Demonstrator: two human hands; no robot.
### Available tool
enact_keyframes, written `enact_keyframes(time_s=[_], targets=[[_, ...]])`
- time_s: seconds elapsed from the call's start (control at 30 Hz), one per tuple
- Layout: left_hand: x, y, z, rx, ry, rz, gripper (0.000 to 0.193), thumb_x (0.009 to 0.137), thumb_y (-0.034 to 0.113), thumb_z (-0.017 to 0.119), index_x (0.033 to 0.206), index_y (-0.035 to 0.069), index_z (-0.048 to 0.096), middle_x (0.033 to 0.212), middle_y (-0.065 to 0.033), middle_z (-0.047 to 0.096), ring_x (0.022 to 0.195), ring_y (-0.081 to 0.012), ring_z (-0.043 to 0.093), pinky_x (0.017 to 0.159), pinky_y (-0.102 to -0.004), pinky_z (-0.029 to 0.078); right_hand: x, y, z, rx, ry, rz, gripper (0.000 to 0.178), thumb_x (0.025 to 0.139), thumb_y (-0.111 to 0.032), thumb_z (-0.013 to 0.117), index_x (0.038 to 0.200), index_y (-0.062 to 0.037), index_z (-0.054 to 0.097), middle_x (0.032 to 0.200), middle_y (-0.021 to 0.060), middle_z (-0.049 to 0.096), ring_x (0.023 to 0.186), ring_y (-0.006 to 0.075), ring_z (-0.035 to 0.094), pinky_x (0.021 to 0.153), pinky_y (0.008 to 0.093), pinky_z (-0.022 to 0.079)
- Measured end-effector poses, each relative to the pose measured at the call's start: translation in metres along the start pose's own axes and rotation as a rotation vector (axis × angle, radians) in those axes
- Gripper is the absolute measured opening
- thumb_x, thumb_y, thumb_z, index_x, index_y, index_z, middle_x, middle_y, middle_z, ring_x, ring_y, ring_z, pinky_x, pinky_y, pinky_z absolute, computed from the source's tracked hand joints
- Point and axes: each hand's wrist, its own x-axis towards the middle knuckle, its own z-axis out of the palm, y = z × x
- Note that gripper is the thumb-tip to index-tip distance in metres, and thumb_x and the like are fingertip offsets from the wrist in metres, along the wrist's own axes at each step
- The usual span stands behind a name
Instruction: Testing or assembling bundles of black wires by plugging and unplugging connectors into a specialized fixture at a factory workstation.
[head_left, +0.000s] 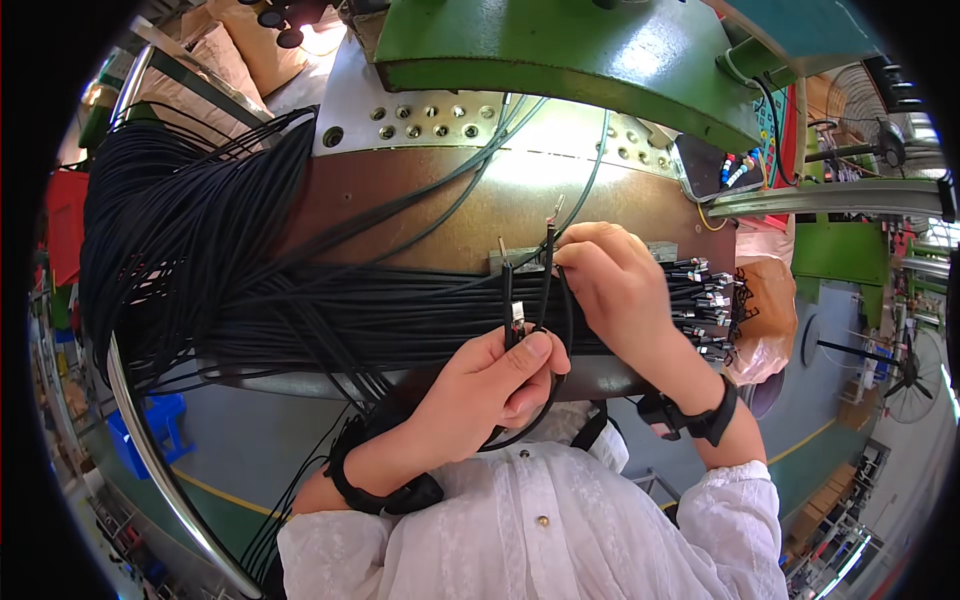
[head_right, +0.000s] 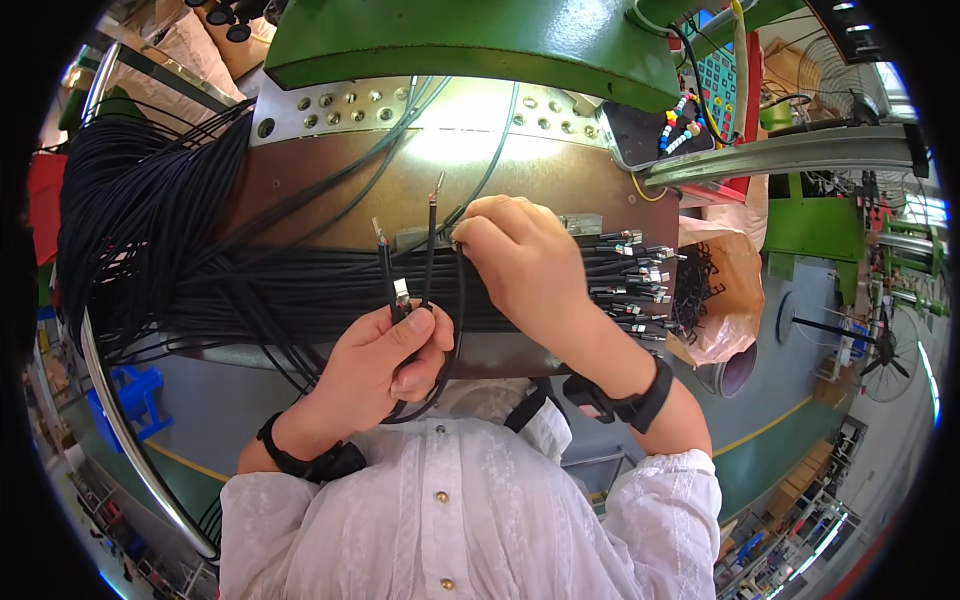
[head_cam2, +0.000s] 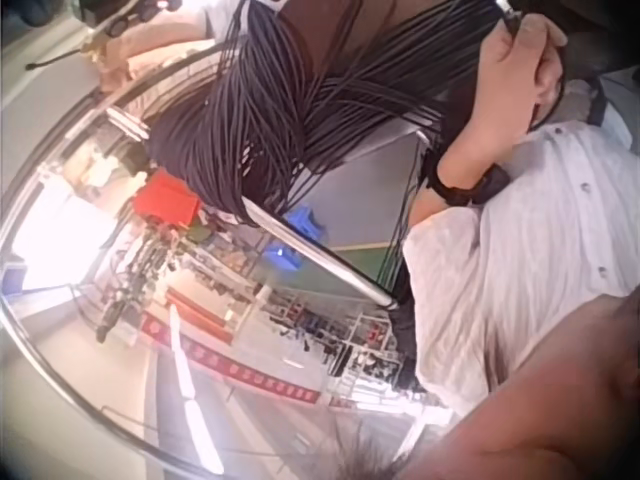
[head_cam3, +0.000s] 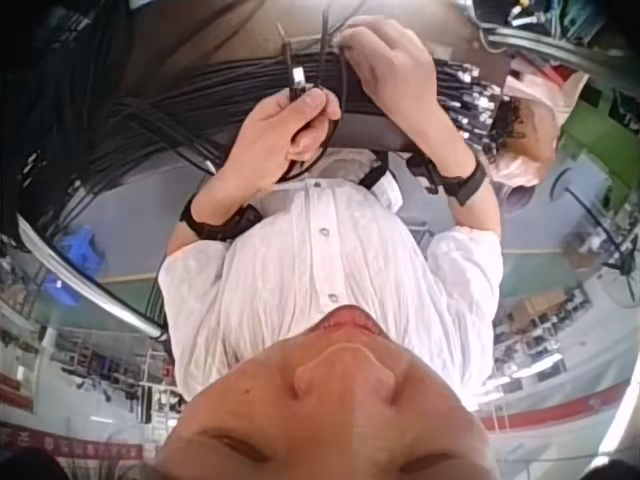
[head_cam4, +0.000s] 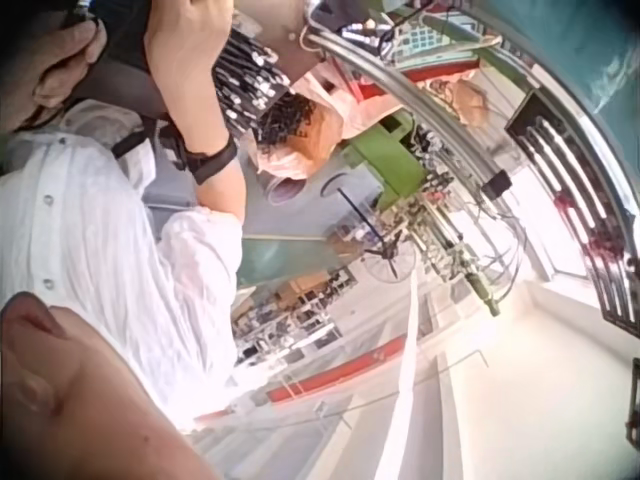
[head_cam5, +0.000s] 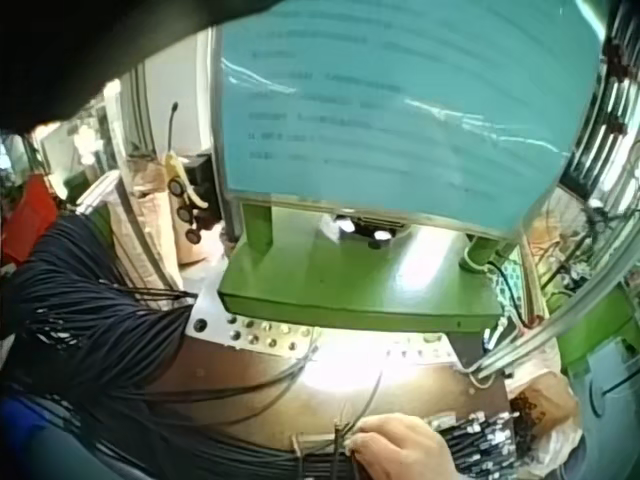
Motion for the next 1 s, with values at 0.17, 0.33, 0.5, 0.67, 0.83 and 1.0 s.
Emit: enact_keyframes(time_s=[0.17, 0.33, 0.5, 0.67, 0.83, 1.0], targets=[[-0.003, 0.015, 0.02, 0.161, -0.026, -0.143, 0.032, 0.097, 0.031, 0.037, 0.09, 0.003, 0.052, 0.056, 0.0026, 0.04, 0.048, -0.0042, 0.029, 0.044, -0.0199, 0.023, 0.009, -0.007, -0.018, -0.188, 0.066, -0.071, 0.02, 0.069, 0.005, 0.061, 0.086, -0.004, 0.056, 0.09, 0.0089, 0.059, 0.076, 0.0275, 0.057, 0.066, 0.0337, 0.045], [-0.002, -0.005, 0.014, 0.643, 0.205, 0.492, 0.035, 0.097, 0.034, 0.036, 0.091, 0.003, 0.051, 0.06, 0.0026, 0.039, 0.049, -0.0041, 0.027, 0.043, -0.0197, 0.021, 0.002, 0.01, -0.015, -0.024, 0.019, -0.007, 0.023, 0.069, 0.007, 0.062, 0.088, -0.0032, 0.055, 0.09, 0.0102, 0.058, 0.075, 0.0275, 0.058, 0.068, 0.0325, 0.046], [-0.003, 0.011, 0.012, 0.188, 0.184, 0.389, 0.036, 0.097, 0.036, 0.037, 0.098, 0.003, 0.051, 0.061, 0.0033, 0.035, 0.05, -0.0039, 0.026, 0.044, -0.0193, 0.021, -0.016, 0.006, -0.003, 0.093, 0.048, 0.153, 0.021, 0.071, -0.002, 0.064, 0.088, -0.0044, 0.053, 0.09, 0.0095, 0.056, 0.079, 0.0288, 0.057, 0.07, 0.0334, 0.046], [0.003, 0.006, 0.003, -0.007, 0.137, 0.247, 0.038, 0.097, 0.037, 0.036, 0.109, 0.003, 0.048, 0.061, 0.0045, 0.031, 0.05, -0.0037, 0.026, 0.044, -0.019, 0.021, -0.009, 0.007, -0.004, 0.039, -0.002, 0.108, 0.021, 0.071, -0.002, 0.063, 0.089, -0.0041, 0.052, 0.088, 0.0096, 0.055, 0.077, 0.0281, 0.057, 0.068, 0.0336, 0.046], [0.007, 0.009, 0.015, 0.109, 0.184, 0.219, 0.035, 0.097, 0.036, 0.035, 0.098, 0.004, 0.05, 0.06, 0.004, 0.035, 0.049, -0.0045, 0.027, 0.044, -0.0191, 0.023, -0.002, 0.012, -0.005, -0.082, -0.03, -0.005, 0.018, 0.072, -0.001, 0.062, 0.087, -0.0029, 0.053, 0.088, 0.0102, 0.055, 0.077, 0.0277, 0.056, 0.064, 0.0335, 0.046], [0.007, 0.011, 0.013, 0.175, 0.13, 0.201, 0.031, 0.098, 0.029, 0.036, 0.087, 0.004, 0.05, 0.06, 0.0027, 0.041, 0.048, -0.0047, 0.029, 0.043, -0.0193, 0.024, 0.01, 0.003, -0.036, -0.062, -0.034, -0.219, 0.018, 0.069, -0.006, 0.065, 0.085, -0.0049, 0.057, 0.086, 0.0063, 0.054, 0.074, 0.0218, 0.054, 0.062, 0.0316, 0.044]])
